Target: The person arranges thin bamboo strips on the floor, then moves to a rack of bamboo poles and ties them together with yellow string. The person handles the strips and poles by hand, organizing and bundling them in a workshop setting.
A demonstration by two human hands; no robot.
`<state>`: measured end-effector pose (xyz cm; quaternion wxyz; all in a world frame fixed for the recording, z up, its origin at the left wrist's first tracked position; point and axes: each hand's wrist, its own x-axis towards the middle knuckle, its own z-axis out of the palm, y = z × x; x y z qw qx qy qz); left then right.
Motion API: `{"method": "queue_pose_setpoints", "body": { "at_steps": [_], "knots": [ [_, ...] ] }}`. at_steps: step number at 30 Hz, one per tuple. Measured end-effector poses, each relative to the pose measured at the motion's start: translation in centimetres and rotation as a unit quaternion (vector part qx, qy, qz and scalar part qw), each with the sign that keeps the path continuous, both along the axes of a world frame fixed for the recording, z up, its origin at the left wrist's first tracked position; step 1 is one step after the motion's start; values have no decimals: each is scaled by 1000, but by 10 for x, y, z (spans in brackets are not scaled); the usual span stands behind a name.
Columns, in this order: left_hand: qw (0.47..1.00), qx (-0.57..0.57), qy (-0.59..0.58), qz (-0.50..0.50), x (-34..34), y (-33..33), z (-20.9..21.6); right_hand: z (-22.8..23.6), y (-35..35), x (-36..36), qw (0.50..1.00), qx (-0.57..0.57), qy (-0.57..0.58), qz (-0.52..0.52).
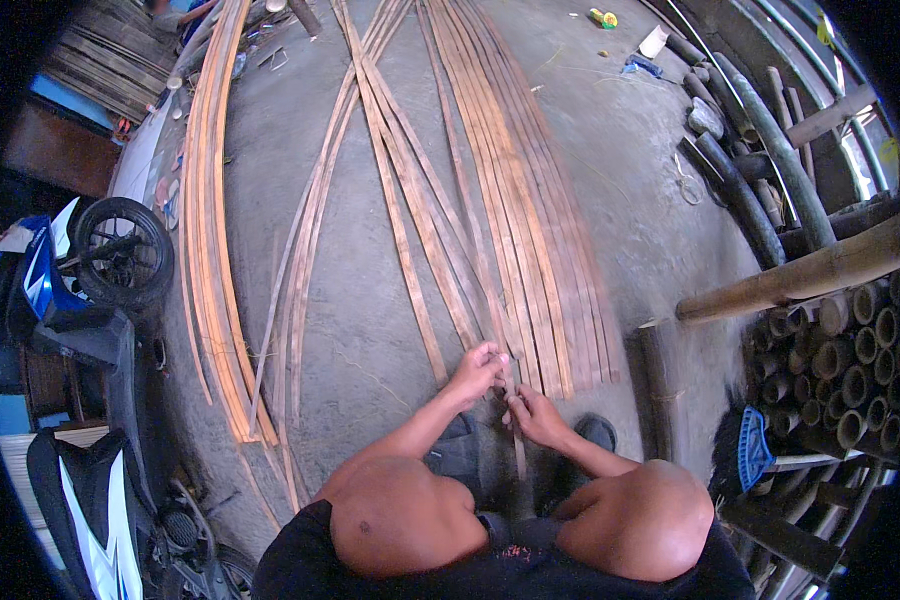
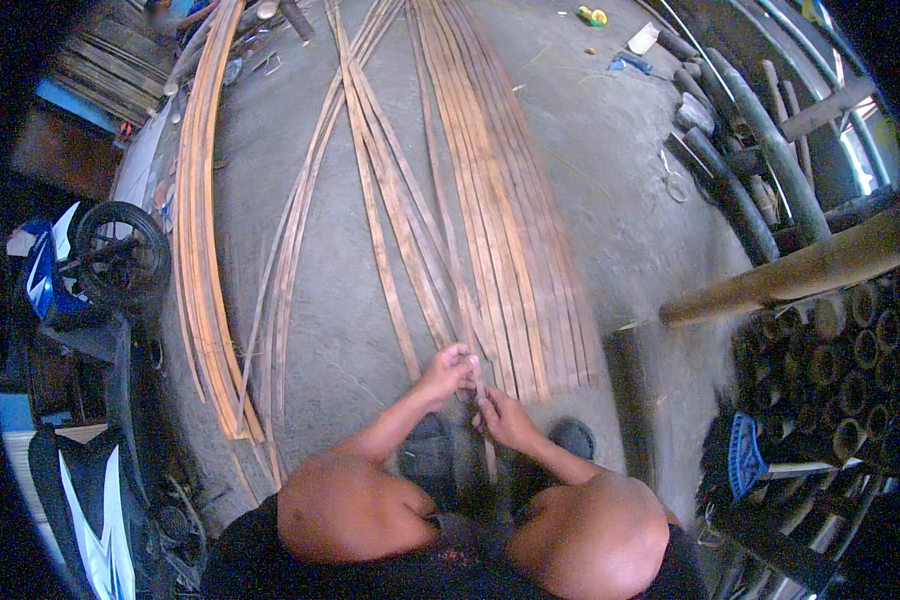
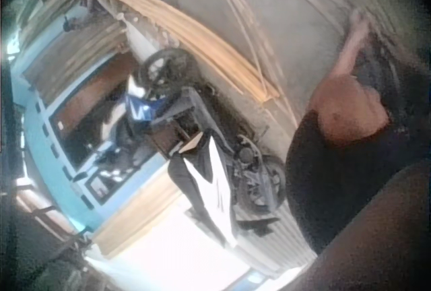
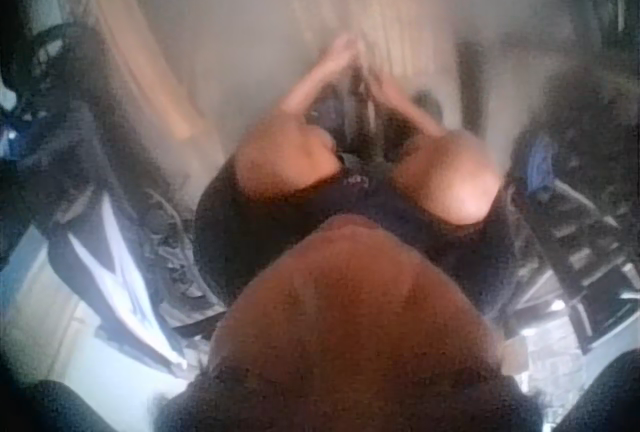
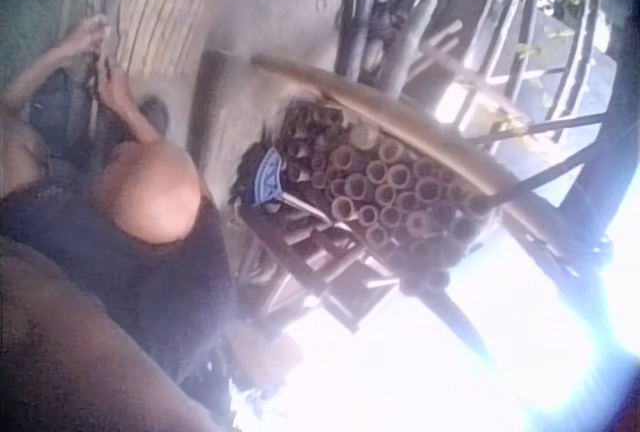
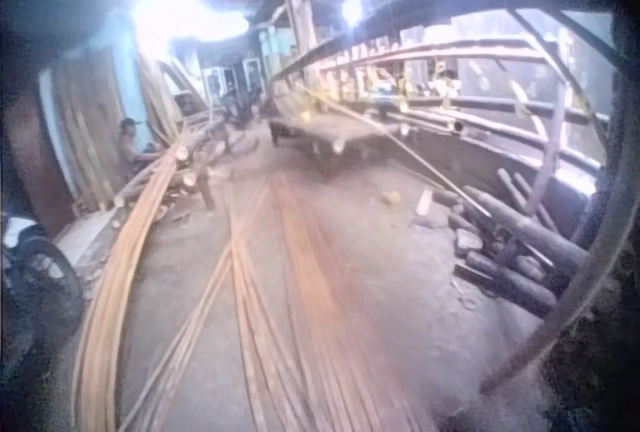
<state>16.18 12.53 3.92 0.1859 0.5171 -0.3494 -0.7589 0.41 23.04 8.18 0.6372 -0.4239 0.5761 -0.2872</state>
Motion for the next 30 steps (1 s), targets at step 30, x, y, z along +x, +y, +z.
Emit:
{"method": "queue_pose_setpoints", "body": {
  "at_steps": [30],
  "knots": [
    [665, -575, -294, -375, -143, -128, 2, 20, -35, -149, 899, -185, 255, -305]
  ]
}}
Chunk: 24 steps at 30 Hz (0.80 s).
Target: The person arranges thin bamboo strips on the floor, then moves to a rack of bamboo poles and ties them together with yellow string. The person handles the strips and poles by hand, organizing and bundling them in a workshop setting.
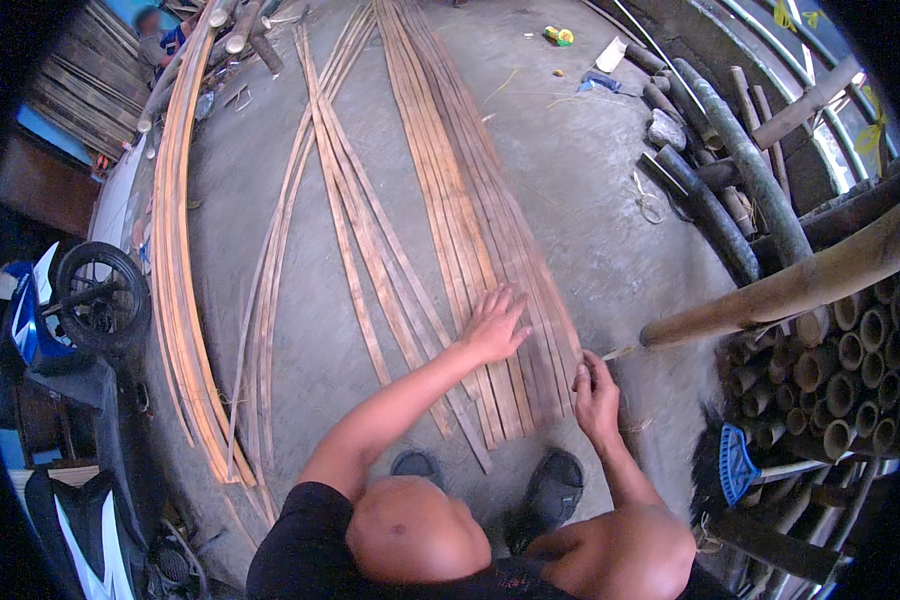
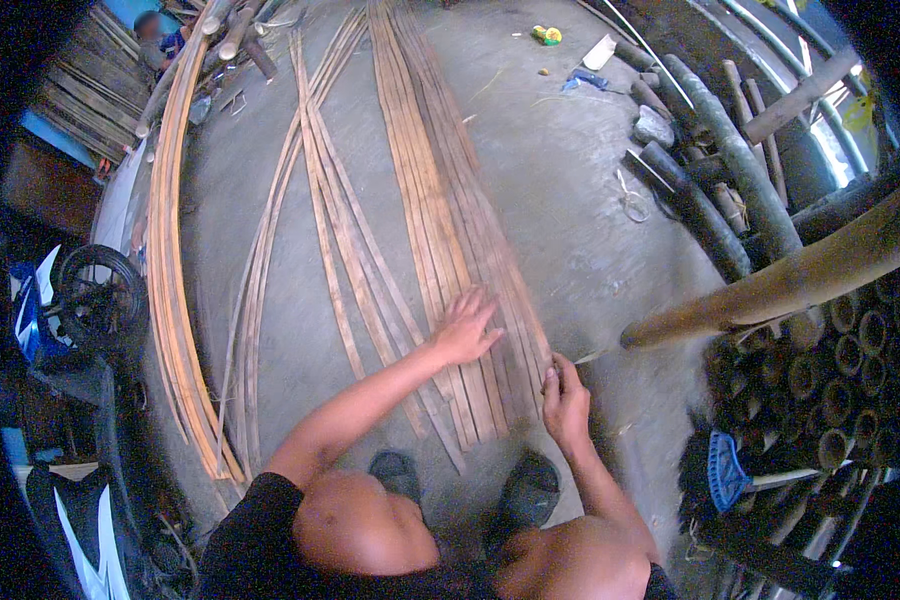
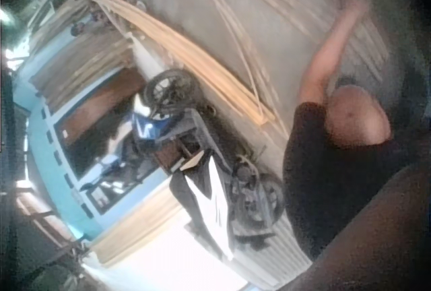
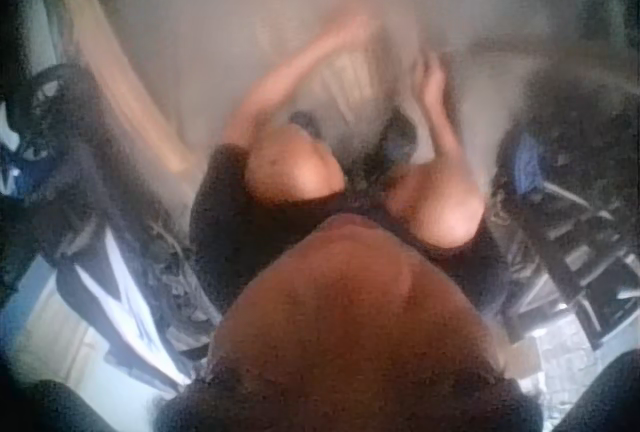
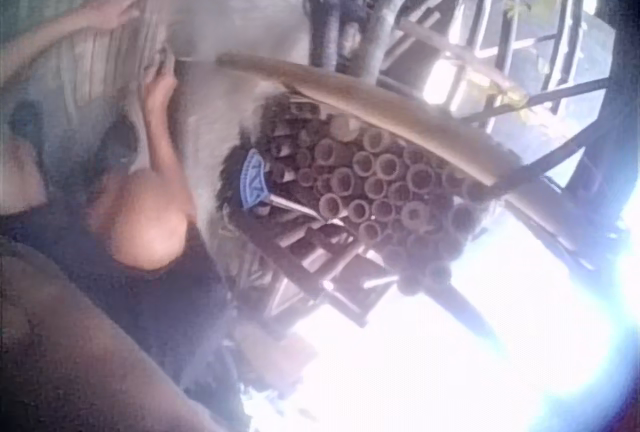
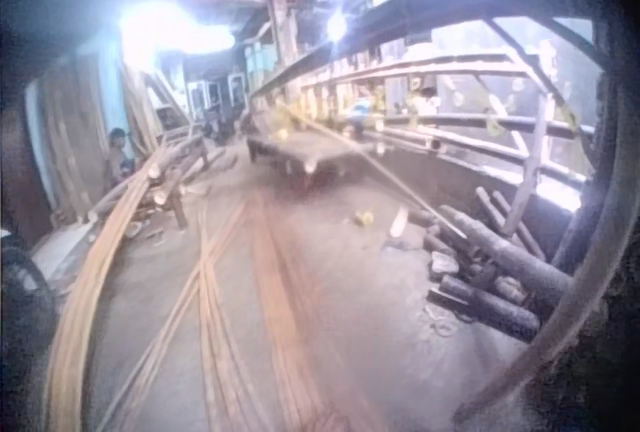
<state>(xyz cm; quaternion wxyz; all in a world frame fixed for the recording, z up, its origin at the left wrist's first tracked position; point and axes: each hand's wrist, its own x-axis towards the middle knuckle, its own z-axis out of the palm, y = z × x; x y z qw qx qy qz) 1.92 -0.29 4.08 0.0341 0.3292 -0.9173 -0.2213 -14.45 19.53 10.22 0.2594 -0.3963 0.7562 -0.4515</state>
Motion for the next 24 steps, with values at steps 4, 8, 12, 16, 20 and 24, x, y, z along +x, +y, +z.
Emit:
{"method": "queue_pose_setpoints", "body": {
  "at_steps": [4, 8, 12, 16, 20, 24],
  "knots": [
    [998, 1, -24, -49, -28, 2, 3, 43, -12, -7, 997, -70, -20, -28],
    [998, -34, -41, -44, -40, 12, -9, 12, -11, -15, 999, 41, -1, -18],
    [997, -69, -15, -32, -42, 15, -19, -38, -11, -22, 997, 72, 27, 4],
    [995, -79, -43, -35, -45, 14, -17, -41, -35, -22, 999, 37, 11, 11],
    [996, -61, -55, -31, -42, 13, -10, -3, -44, -14, 994, -96, -41, -44],
    [997, -64, -31, -23, -43, 13, -13, -21, -22, -13, 999, 18, -15, -32]
  ]
}}
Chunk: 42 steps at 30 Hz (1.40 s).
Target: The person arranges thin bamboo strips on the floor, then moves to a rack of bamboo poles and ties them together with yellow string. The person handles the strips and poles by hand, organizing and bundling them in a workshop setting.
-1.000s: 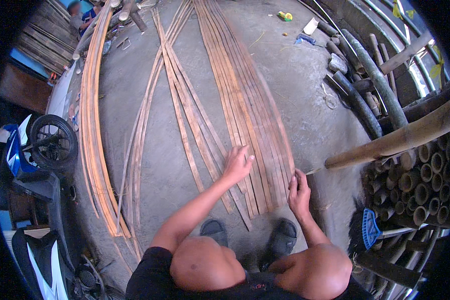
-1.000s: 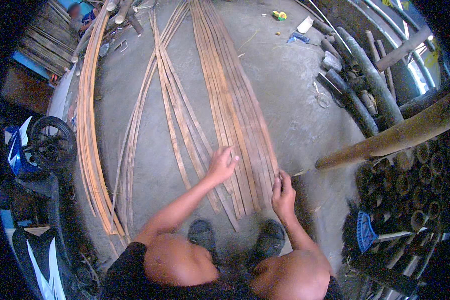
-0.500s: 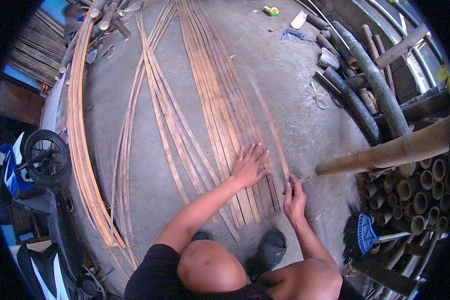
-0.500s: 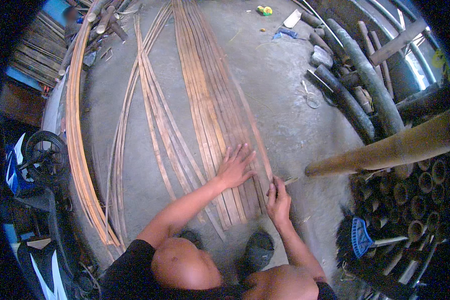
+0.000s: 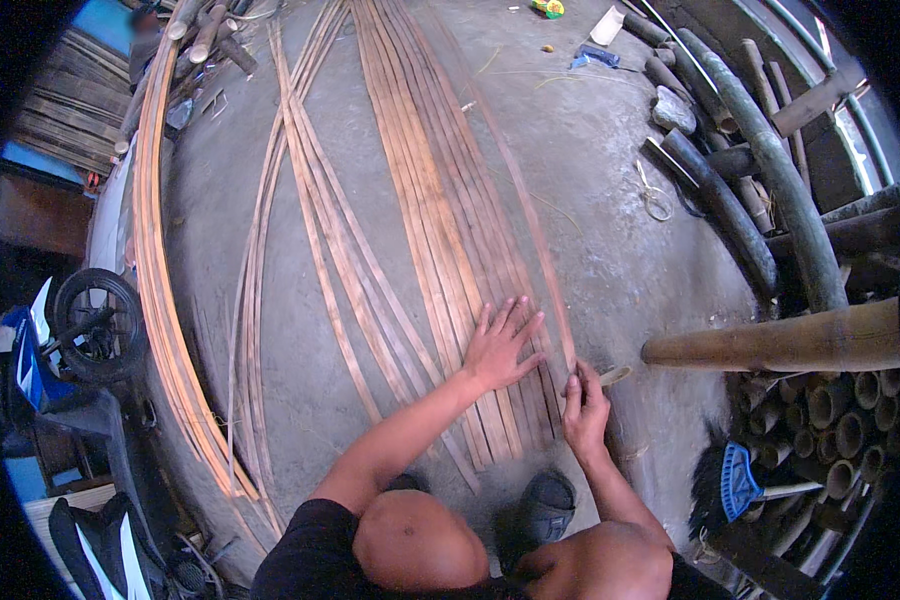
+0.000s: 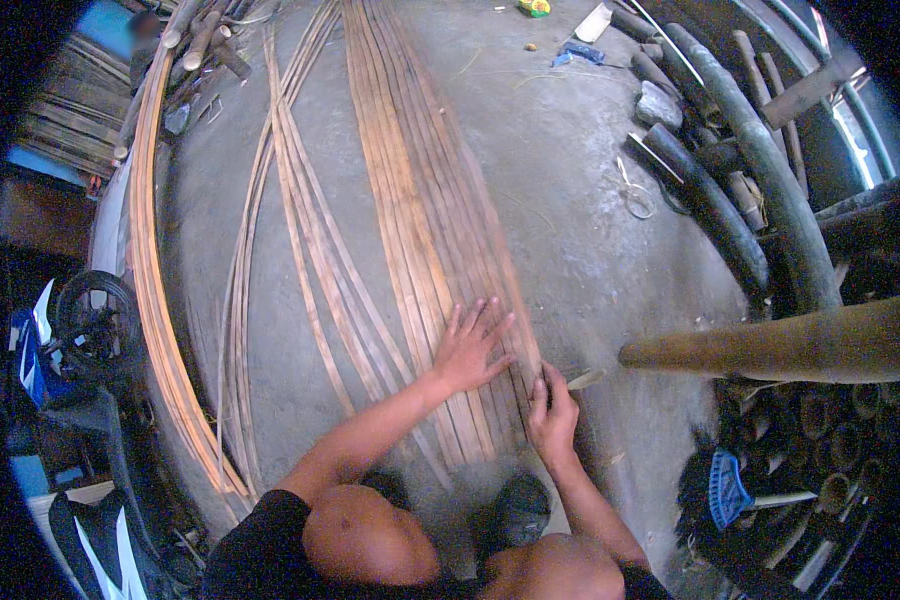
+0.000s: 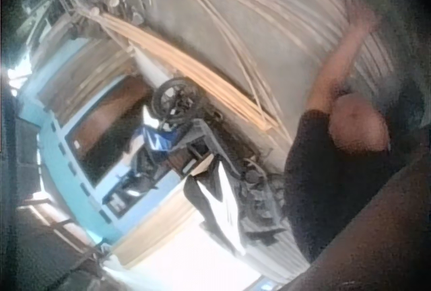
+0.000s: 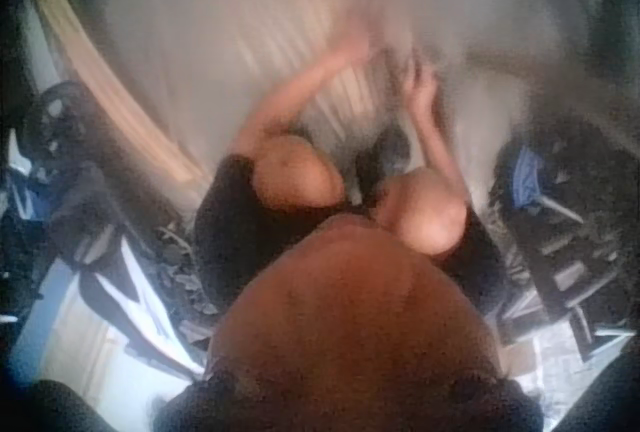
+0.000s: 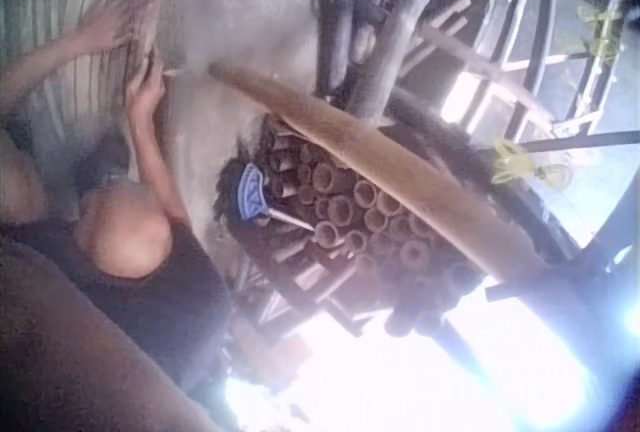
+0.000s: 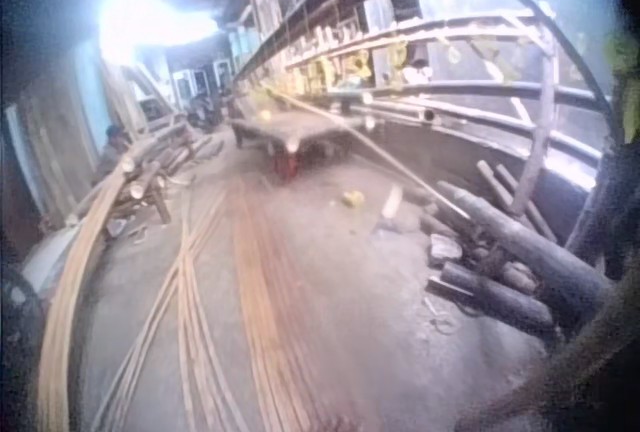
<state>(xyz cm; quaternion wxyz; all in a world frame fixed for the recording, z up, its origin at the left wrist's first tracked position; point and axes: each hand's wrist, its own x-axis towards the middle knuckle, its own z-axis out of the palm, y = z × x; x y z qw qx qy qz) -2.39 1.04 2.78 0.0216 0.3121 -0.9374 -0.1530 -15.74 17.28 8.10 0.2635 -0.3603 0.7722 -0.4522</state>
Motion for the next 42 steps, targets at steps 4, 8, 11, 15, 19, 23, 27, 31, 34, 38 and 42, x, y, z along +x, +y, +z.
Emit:
{"method": "queue_pose_setpoints", "body": {
  "at_steps": [4, 8, 11, 15, 19, 23, 27, 31, 34, 38, 42],
  "knots": [
    [1000, -5, -5, -4, 1, 1, -8, -14, 10, -2, 997, 70, 13, 34],
    [1000, 1, 14, -6, 0, 0, -10, 4, -8, 0, 997, 69, -10, 30],
    [1000, -1, 25, 5, 2, 0, -8, 39, -30, 1, 1000, -20, -18, 10],
    [1000, 4, 17, 0, -2, 0, -2, 0, -47, -15, 995, -27, 81, 44],
    [1000, -3, 29, 2, 0, 2, -9, -35, -41, -13, 995, 49, 71, 52],
    [1000, -4, 25, -1, 3, 0, -10, -39, -47, -6, 997, 60, 37, 42],
    [999, -3, 38, 6, 4, 1, -11, -26, -62, -7, 998, 27, 45, 27],
    [1000, 5, 11, 3, 1, 2, -6, -41, -55, -14, 996, 67, 41, 30],
    [1000, -4, 31, 5, 2, 2, -8, -45, -49, -15, 993, 118, 4, 20],
    [1000, -3, 18, 6, 1, 2, -7, -53, -49, -12, 994, 97, 53, 24],
    [1000, -2, 25, 8, 3, 1, -8, -51, -49, -14, 987, 79, 128, 55]
  ]
}}
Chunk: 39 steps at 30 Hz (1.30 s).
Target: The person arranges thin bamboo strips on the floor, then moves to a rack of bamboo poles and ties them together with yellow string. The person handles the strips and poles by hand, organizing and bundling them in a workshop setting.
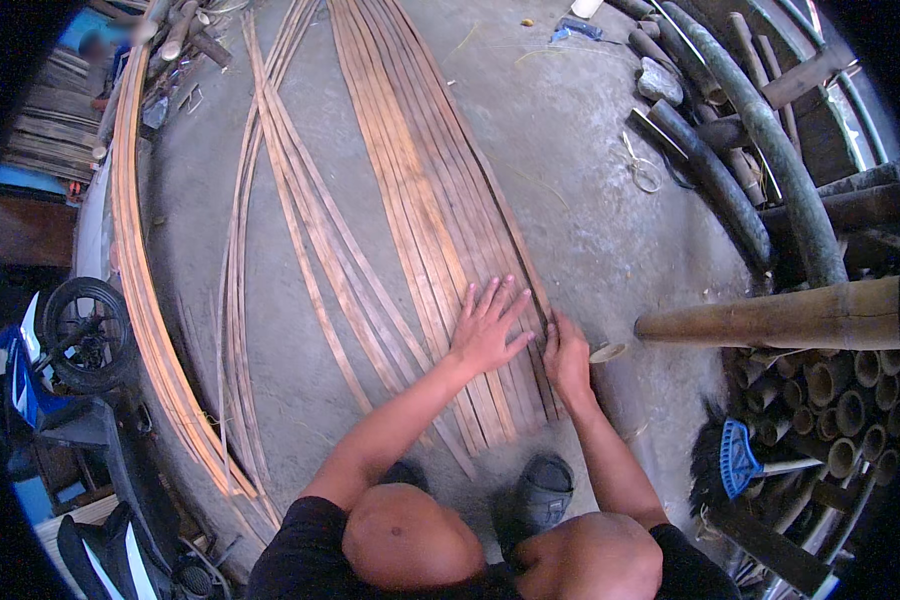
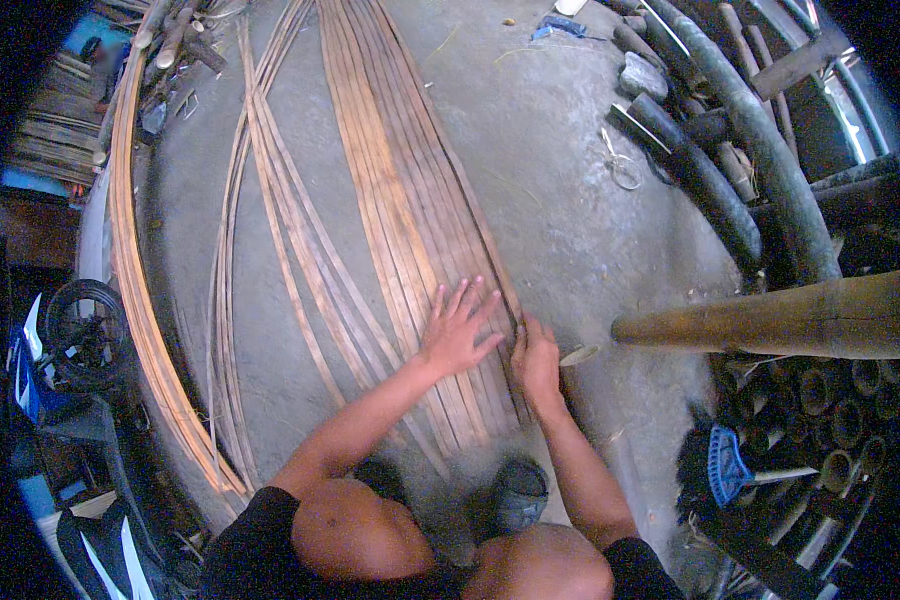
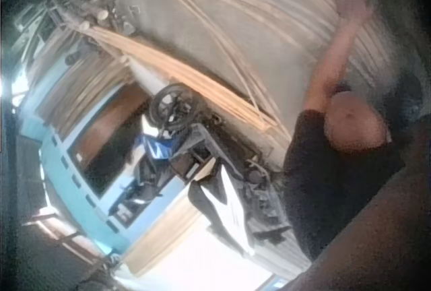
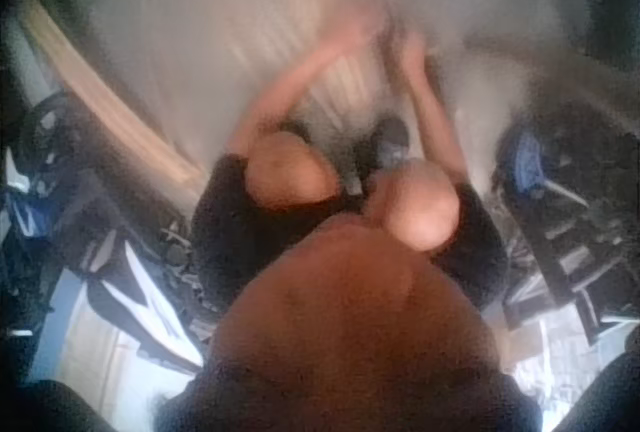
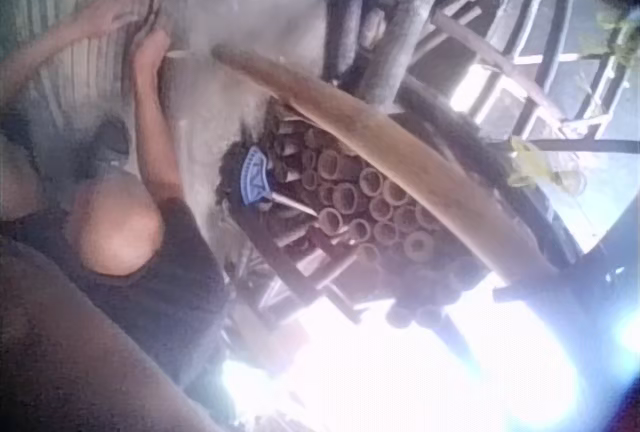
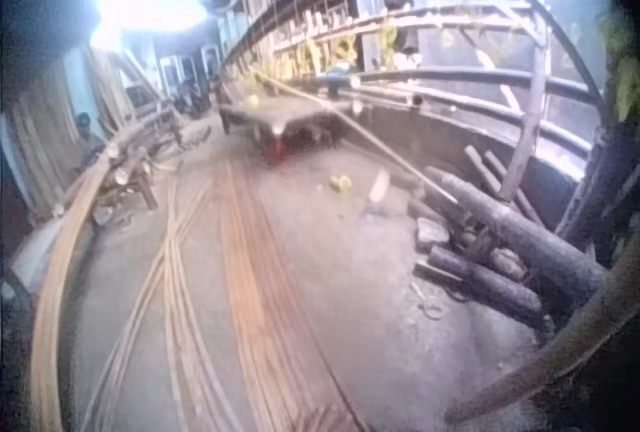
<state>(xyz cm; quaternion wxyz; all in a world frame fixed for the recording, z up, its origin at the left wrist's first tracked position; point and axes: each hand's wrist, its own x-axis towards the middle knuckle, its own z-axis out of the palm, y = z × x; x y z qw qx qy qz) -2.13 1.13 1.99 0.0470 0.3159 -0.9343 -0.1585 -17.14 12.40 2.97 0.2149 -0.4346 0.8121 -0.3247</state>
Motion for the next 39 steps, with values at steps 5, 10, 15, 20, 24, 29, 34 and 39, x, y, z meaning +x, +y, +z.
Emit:
{"method": "queue_pose_setpoints", "body": {
  "at_steps": [5, 10, 15, 20, 24, 29, 34, 39],
  "knots": [
    [999, -32, 16, -1, 1, -2, 1, 16, 1, 5, 995, 59, 58, 49],
    [998, 69, -5, 12, -16, -28, 22, 19, 3, -5, 986, 80, 103, 103],
    [996, 63, -41, -38, -15, -49, 3, 19, 37, 2, 994, 55, 50, 85],
    [999, -28, 7, -36, -13, -42, -12, 7, 77, 8, 997, 42, 40, 52],
    [998, -8, 27, -50, -15, -43, -13, 4, 87, 7, 998, 50, 5, 30],
    [997, 3, 53, -52, -10, -47, -14, 9, 82, 4, 999, 43, -10, 10],
    [997, 2, 55, -53, -10, -47, -13, 10, 84, -1, 999, 44, -17, 13],
    [997, -1, 30, -65, -10, -49, -12, 10, 93, -1, 998, 51, -35, 10]
  ]
}}
